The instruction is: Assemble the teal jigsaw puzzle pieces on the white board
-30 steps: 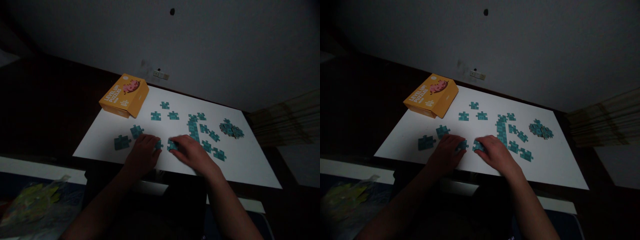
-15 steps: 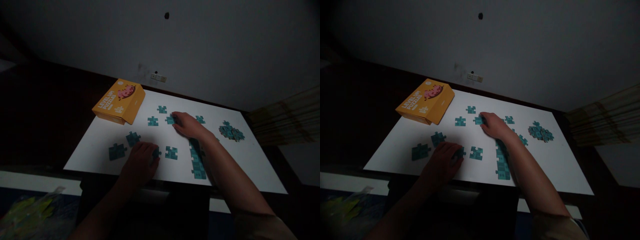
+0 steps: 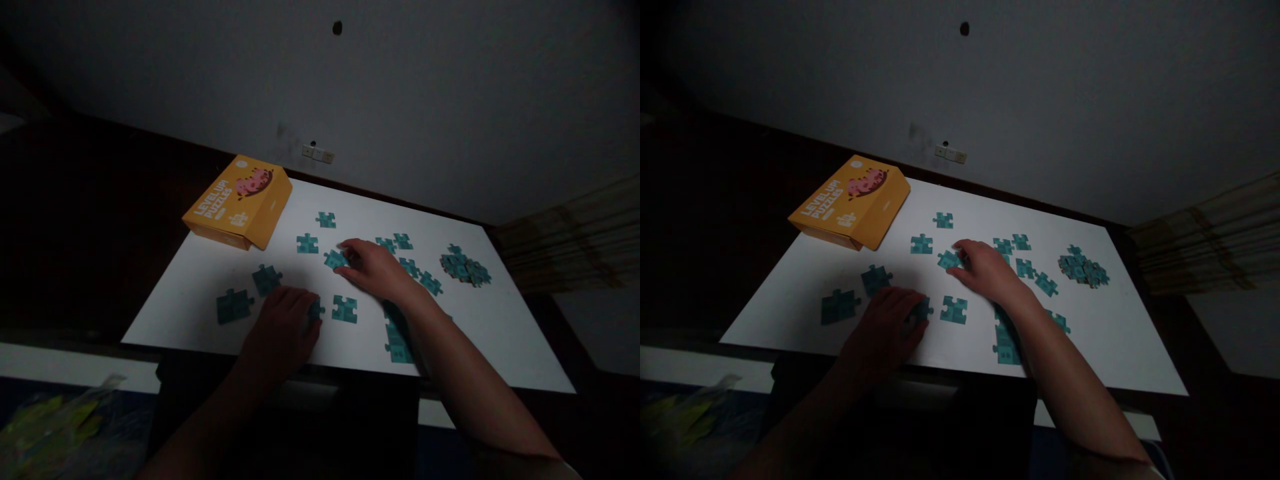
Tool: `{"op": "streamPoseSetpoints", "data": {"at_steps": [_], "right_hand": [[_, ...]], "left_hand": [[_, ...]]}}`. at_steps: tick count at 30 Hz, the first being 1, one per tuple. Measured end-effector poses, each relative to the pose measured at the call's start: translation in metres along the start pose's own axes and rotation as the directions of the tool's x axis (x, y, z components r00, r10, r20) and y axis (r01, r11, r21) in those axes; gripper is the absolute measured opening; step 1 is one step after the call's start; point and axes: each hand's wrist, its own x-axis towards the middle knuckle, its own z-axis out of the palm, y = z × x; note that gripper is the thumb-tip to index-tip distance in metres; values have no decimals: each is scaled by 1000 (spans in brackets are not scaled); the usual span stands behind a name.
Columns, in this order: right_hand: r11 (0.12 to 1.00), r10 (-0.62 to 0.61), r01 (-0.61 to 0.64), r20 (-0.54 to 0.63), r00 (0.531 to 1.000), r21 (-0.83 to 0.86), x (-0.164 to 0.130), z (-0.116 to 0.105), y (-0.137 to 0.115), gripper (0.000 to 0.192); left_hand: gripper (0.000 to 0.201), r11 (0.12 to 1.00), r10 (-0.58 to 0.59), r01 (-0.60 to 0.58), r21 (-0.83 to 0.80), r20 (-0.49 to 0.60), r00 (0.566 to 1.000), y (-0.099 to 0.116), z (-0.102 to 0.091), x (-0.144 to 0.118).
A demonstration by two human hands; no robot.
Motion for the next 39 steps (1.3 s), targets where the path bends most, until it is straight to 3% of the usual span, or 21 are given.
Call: {"op": "streamPoseSetpoints", "data": {"at_steps": [3,7,9,14,18,22,28,39], "right_hand": [[999,-40,39,-29,999,-24,-2,-3,3,41],[979,-200,199,28,979,51,-5,-6,10,75],[972,-224,219,57,973,89,-5,-6,10,82],[993,-105,107,43,994,-40,-6,-6,3,54],[996,-71,74,49,996,-57,-12,-8,7,48],[987,-162,161,25,987,15,-19,-11,20,67],[991,-123,123,-3,992,45,-27,-16,31,79],[988,-120,123,-36,992,89,-23,-8,30,62]], "left_hand": [[40,1000,-10,10,-3,5,1000,0,0,-1],[40,1000,-7,7,-12,8,1000,0,0,-1],[39,1000,-3,3,-16,9,1000,0,0,-1],[40,1000,-24,24,-10,17,1000,1,-1,0],[40,1000,-20,20,-16,16,1000,0,-1,0],[41,1000,-26,26,-9,25,999,1,-1,-1],[39,1000,-23,23,-7,27,999,1,-2,0],[39,1000,1,-2,10,15,1000,0,-2,0]]}}
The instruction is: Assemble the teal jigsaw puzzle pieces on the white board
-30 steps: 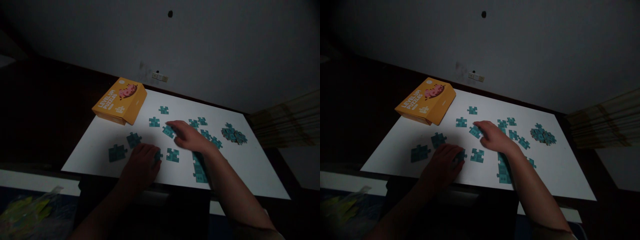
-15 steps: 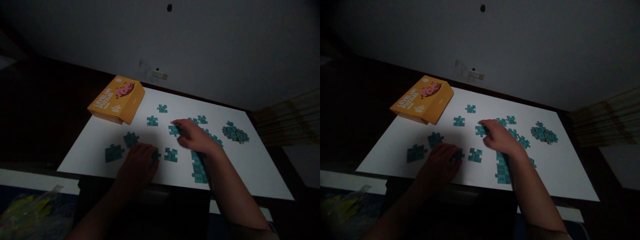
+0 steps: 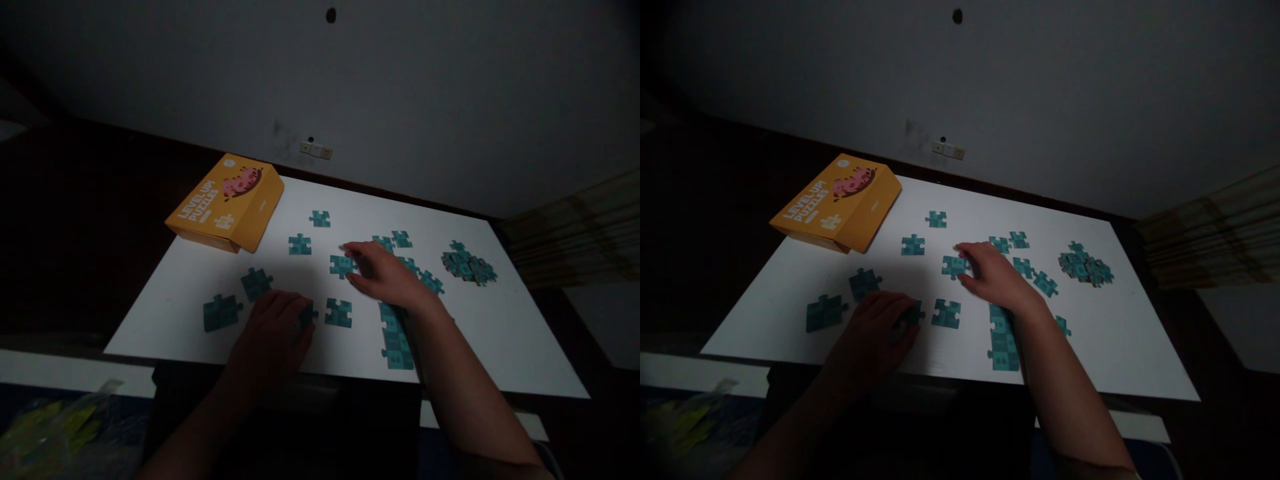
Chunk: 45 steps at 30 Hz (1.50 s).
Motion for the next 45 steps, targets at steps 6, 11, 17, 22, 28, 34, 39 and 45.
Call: {"op": "streamPoseSetpoints", "data": {"at_steps": [6,11,17,22,28,34,39,45], "right_hand": [[997,34,-41,-103,994,-67,20,-19,-5,50],[988,4,-4,4,1000,-152,82,-14,0,53],[976,-47,48,13,999,-214,125,17,9,52],[958,79,-80,-15,997,-277,97,14,3,44],[912,198,-218,-92,976,-347,62,6,-3,42],[943,161,-188,-120,980,-275,45,0,16,57],[985,25,-43,-106,994,-166,40,10,31,67],[993,0,-19,-162,987,-113,37,18,31,53]], "left_hand": [[40,1000,15,-15,-7,10,1000,-1,1,-2],[39,1000,14,-14,-6,2,1000,0,2,-2],[42,1000,14,-14,-15,-7,1000,0,4,-2],[43,1000,16,-16,-25,-5,1000,2,2,-2],[43,999,32,-33,-11,-16,999,2,2,-1],[41,999,39,-39,10,2,999,2,1,-2],[38,1000,11,-12,26,25,1000,2,2,-3],[39,999,7,-8,38,15,1000,3,1,-3]]}}
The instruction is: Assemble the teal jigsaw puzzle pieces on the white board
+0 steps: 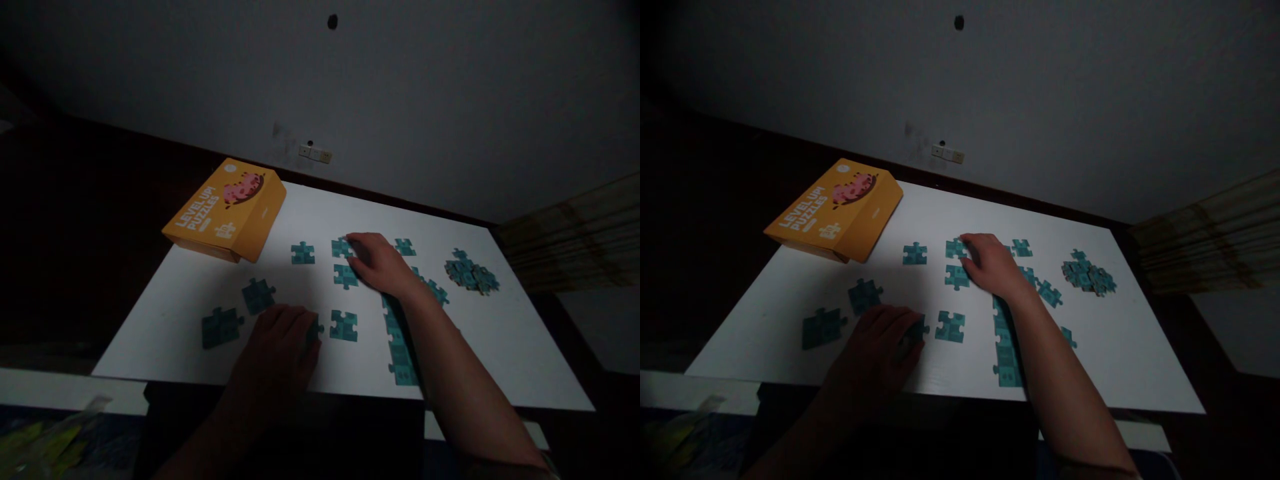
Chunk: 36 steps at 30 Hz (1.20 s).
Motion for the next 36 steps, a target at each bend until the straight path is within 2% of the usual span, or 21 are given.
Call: {"op": "streamPoseSetpoints", "data": {"at_steps": [11,18,22,25,28,31,33,36], "right_hand": [[1000,3,-3,-14,1000,-1,-2,1,-1,48],[1000,-23,21,-86,996,-22,-1,-2,0,51],[997,-20,5,-179,984,-83,-2,-22,2,48],[995,23,-50,-281,959,-87,-10,-56,-1,43],[988,119,-143,-314,942,-53,-33,-100,-7,37],[977,195,-214,-332,923,-20,-77,-133,-13,35],[966,248,-260,-353,902,13,-115,-139,-16,36],[935,348,-343,-386,854,85,-173,-122,-13,38]], "left_hand": [[36,1000,-2,2,21,-6,1000,1,0,1],[35,1000,4,-4,18,-11,1000,1,0,2],[36,1000,11,-12,-12,-29,1000,1,-1,2],[32,999,26,-30,-31,-98,995,0,-1,0],[25,999,50,-52,-12,-168,985,-1,-1,-3],[23,997,78,-72,39,-197,977,-4,2,-6],[20,995,94,-82,64,-203,975,-6,3,-7],[22,993,97,-84,87,-164,982,-10,-4,1]]}}
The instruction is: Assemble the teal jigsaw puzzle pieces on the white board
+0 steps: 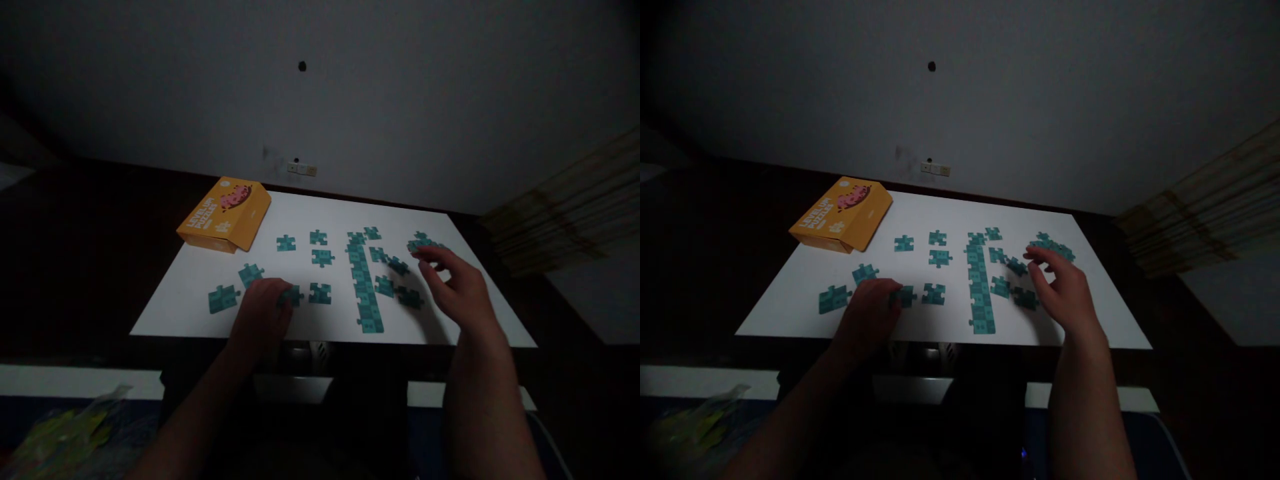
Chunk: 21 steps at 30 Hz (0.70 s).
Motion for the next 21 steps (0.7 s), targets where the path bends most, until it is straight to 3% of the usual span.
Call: {"op": "streamPoseSetpoints", "data": {"at_steps": [4,7,10,15,17,19,21], "right_hand": [[996,75,-69,-100,992,60,-55,23,31,33],[995,63,-53,-123,990,82,-68,43,43,33],[998,3,1,-50,999,69,-68,53,45,44],[997,-71,69,72,995,29,-63,57,41,58],[998,-68,66,88,994,19,-63,58,40,56],[998,-61,59,86,994,18,-62,59,41,53],[998,-61,59,83,995,25,-62,60,42,50]], "left_hand": [[41,990,-36,1,143,245,969,-19,-11,50],[62,978,-37,-63,200,459,888,-45,-7,106],[68,980,-106,-11,199,571,814,-68,7,151],[56,965,-154,3,260,564,811,-73,23,174],[52,927,-252,41,374,537,805,-65,24,173],[60,860,-377,108,498,479,793,-57,23,171],[67,814,-429,146,562,413,804,-53,17,170]]}}
